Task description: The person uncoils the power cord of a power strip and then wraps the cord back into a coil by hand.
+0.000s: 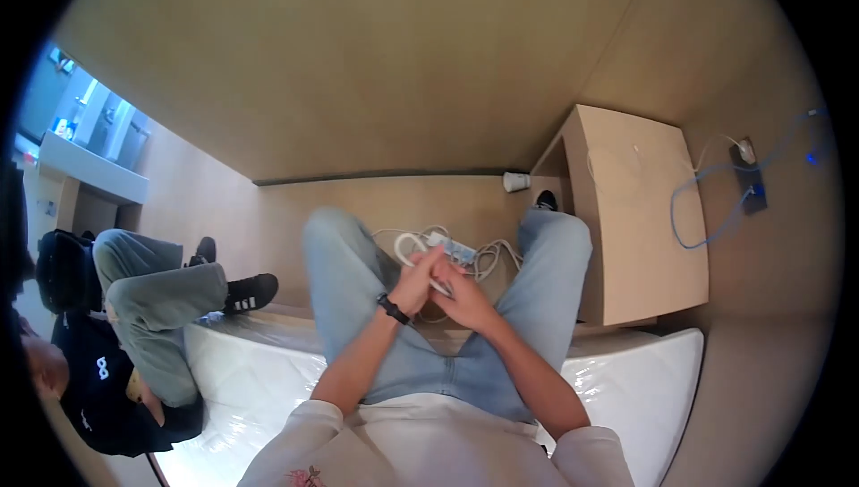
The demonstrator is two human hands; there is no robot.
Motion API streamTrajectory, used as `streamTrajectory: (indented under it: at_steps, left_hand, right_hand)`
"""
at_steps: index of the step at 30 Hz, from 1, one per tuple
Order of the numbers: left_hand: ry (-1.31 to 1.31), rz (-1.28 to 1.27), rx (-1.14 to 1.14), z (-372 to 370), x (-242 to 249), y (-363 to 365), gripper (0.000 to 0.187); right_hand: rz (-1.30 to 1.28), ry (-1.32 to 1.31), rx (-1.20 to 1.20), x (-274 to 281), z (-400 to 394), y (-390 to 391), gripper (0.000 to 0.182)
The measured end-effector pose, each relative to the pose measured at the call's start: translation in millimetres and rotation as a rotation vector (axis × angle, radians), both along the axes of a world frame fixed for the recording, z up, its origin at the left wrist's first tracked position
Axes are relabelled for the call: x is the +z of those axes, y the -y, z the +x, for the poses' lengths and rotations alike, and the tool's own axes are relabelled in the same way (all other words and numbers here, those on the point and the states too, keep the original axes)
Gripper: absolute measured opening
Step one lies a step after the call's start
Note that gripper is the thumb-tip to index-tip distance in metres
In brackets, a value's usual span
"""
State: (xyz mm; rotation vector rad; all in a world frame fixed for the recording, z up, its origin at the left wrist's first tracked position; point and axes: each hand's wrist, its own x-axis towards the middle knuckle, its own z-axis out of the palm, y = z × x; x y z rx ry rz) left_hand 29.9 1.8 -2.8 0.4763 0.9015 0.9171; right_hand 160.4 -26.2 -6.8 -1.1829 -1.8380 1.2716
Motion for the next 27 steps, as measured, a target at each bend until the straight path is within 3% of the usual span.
streamTrajectory:
  at_steps: [2, 4, 5, 7, 10, 11, 12, 13, 14, 15, 17, 20, 24, 25, 26, 27]
  left_hand:
    - [-0.001, 0.016, 0.068, 1.3, 13.7, -1.1, 0.047]
    - [0.019, -0.073, 0.206, -6.5, 8.5, -3.8, 0.047]
    - [0.028, -0.091, 0.196, -16.9, 1.9, -1.7, 0.047]
    - [0.483, 0.08, 0.15, -39.2, -8.0, -12.9, 0.048]
    - [0.649, 0.115, 0.157, -42.3, -9.7, -14.5, 0.042]
    - [0.65, 0.114, 0.154, -39.2, -9.5, -14.5, 0.042]
    - [0.48, 0.012, 0.231, -32.8, -3.0, -17.7, 0.038]
    - [0.309, -0.096, 0.304, -24.5, 1.5, -17.8, 0.034]
    - [0.306, -0.097, 0.297, -14.4, 2.8, -13.3, 0.034]
    - [0.132, -0.058, 0.191, -3.0, 8.3, -7.9, 0.03]
    - [-0.091, 0.013, -0.151, -2.2, 18.4, -1.7, 0.034]
    - [0.057, -0.041, -0.093, -1.6, -4.3, -2.3, 0.037]
    - [0.107, -0.01, -0.115, -2.4, 10.0, -4.8, 0.051]
    - [0.172, 0.058, -0.129, -1.2, 0.4, -4.7, 0.056]
    - [0.169, 0.049, -0.14, -0.5, -1.2, -3.9, 0.056]
    - [0.194, 0.032, -0.145, 0.6, 6.2, -4.3, 0.057]
  right_hand:
    - [0.122, -0.011, -0.087, 3.0, -3.5, 3.3, 0.032]
    - [-0.111, 0.215, 0.059, 11.4, 0.6, 3.1, 0.029]
    - [-0.09, 0.257, 0.023, -0.8, 0.1, 5.5, 0.027]
    - [-0.02, 0.292, 0.044, -1.1, 3.0, 2.7, 0.024]
    - [0.018, 0.319, 0.049, 5.0, 0.6, -0.4, 0.019]
    - [-0.02, 0.318, 0.027, 7.6, 0.2, 0.1, 0.018]
    - [-0.015, 0.317, 0.025, 8.3, 0.6, -2.0, 0.018]
    - [-0.212, 0.199, -0.002, 8.5, 2.9, -0.7, 0.018]
    - [-0.409, 0.077, -0.03, 8.2, 3.7, 0.5, 0.019]
    - [-0.405, 0.074, -0.035, 7.8, 3.5, -1.6, 0.019]
    - [-0.598, -0.326, -0.121, 7.2, 4.0, -3.1, 0.02]
    - [-0.456, -0.274, -0.031, 14.6, 6.4, -4.7, 0.009]
    - [-0.331, -0.277, -0.15, -0.2, 9.8, -8.4, 0.016]
    - [-0.496, -0.447, -0.19, 4.9, 11.5, -7.6, 0.015]
    - [-0.502, -0.453, -0.202, 9.9, 14.4, -7.8, 0.015]
    - [-0.685, -0.55, -0.261, 18.1, 17.8, -8.7, 0.014]
